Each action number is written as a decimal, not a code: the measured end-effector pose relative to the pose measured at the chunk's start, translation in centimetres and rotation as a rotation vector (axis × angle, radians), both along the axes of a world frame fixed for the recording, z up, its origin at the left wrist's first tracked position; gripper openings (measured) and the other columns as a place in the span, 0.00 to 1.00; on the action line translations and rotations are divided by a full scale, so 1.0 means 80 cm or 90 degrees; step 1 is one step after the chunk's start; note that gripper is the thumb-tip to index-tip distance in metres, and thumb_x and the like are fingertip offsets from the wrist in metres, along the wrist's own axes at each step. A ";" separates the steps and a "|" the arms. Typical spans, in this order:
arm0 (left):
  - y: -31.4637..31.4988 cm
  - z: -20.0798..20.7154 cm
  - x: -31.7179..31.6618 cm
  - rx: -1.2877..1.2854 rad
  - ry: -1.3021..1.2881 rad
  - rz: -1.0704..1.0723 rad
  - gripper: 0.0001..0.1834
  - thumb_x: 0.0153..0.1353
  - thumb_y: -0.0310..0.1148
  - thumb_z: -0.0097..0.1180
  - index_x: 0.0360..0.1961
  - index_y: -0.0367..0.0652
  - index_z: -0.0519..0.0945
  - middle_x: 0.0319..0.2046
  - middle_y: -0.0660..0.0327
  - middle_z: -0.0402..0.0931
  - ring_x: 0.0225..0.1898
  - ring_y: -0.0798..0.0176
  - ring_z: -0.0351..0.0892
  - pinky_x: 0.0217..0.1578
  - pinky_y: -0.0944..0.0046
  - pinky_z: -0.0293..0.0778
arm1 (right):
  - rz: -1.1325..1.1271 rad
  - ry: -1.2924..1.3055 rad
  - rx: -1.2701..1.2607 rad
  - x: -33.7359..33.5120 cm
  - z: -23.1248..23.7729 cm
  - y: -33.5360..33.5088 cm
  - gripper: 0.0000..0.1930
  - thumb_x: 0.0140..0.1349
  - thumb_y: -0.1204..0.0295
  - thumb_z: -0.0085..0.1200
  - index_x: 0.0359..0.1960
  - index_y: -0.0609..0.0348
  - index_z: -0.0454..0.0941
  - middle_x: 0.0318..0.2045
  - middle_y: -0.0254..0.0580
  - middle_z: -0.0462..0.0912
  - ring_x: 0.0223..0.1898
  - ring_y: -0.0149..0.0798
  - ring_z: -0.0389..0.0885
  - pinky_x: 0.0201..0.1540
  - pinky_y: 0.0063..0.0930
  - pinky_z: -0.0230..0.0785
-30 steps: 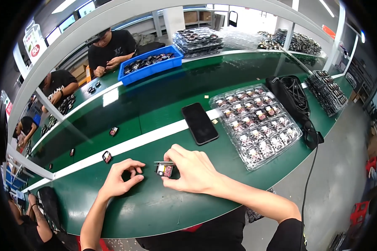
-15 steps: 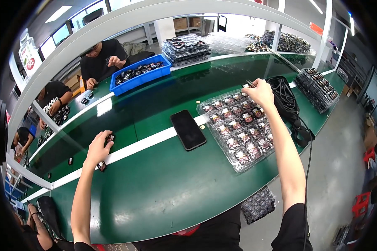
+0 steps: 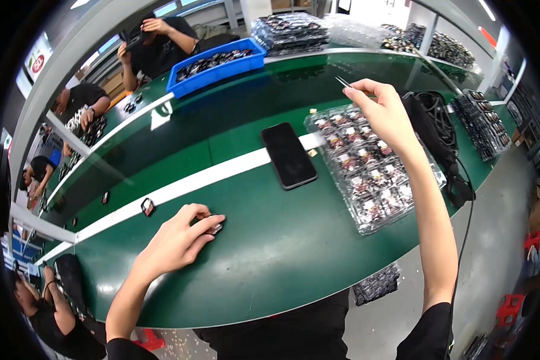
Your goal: Using tweezers to assemble internal components into smartwatch casings at a factory workstation.
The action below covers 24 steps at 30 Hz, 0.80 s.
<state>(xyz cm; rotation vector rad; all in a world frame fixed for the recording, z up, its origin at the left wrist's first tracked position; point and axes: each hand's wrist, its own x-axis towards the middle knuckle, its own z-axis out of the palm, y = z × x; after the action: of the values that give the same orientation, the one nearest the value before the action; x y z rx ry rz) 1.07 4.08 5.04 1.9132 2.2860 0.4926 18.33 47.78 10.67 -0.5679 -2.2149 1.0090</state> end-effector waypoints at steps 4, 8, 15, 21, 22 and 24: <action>-0.001 -0.011 0.008 0.048 0.058 0.044 0.28 0.65 0.45 0.78 0.62 0.45 0.85 0.51 0.55 0.79 0.49 0.50 0.81 0.51 0.50 0.78 | 0.227 0.002 -0.074 -0.029 -0.019 -0.123 0.15 0.80 0.67 0.62 0.53 0.70 0.90 0.32 0.27 0.87 0.33 0.18 0.76 0.35 0.22 0.69; -0.018 -0.028 0.006 0.107 -0.026 0.070 0.30 0.60 0.48 0.82 0.60 0.47 0.87 0.51 0.59 0.80 0.46 0.53 0.79 0.50 0.52 0.74 | 0.342 -0.053 -0.120 -0.045 -0.060 -0.220 0.13 0.78 0.71 0.64 0.53 0.70 0.91 0.31 0.37 0.89 0.29 0.22 0.77 0.32 0.27 0.70; -0.038 -0.057 0.002 0.122 -0.136 0.074 0.31 0.58 0.44 0.84 0.62 0.50 0.88 0.49 0.64 0.82 0.47 0.57 0.80 0.51 0.58 0.68 | 0.363 -0.087 -0.306 -0.043 -0.121 -0.276 0.11 0.75 0.75 0.69 0.53 0.66 0.94 0.31 0.35 0.88 0.31 0.21 0.78 0.32 0.23 0.67; -0.041 -0.065 -0.004 0.196 -0.162 0.042 0.30 0.56 0.41 0.85 0.59 0.49 0.89 0.49 0.65 0.83 0.46 0.60 0.80 0.50 0.59 0.67 | 0.319 -0.110 -0.354 -0.042 -0.121 -0.281 0.10 0.74 0.78 0.71 0.52 0.68 0.94 0.32 0.31 0.85 0.34 0.18 0.80 0.36 0.19 0.70; -0.042 -0.062 -0.004 0.179 -0.202 0.054 0.30 0.56 0.41 0.85 0.60 0.48 0.89 0.46 0.65 0.84 0.44 0.61 0.80 0.49 0.60 0.67 | 0.321 -0.093 -0.376 -0.040 -0.119 -0.283 0.09 0.73 0.79 0.71 0.52 0.68 0.94 0.33 0.31 0.85 0.33 0.18 0.79 0.34 0.18 0.69; -0.043 -0.059 -0.005 0.158 -0.249 0.071 0.30 0.57 0.41 0.85 0.60 0.47 0.90 0.44 0.65 0.84 0.43 0.62 0.80 0.48 0.60 0.67 | 0.321 -0.048 -0.398 -0.038 -0.122 -0.289 0.07 0.69 0.82 0.72 0.47 0.68 0.95 0.31 0.32 0.86 0.29 0.18 0.74 0.29 0.18 0.60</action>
<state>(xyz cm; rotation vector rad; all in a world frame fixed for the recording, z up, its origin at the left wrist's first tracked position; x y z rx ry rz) 0.70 0.62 0.29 1.6046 2.1569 1.1011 15.29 24.69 0.93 -0.3014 -2.1330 2.0030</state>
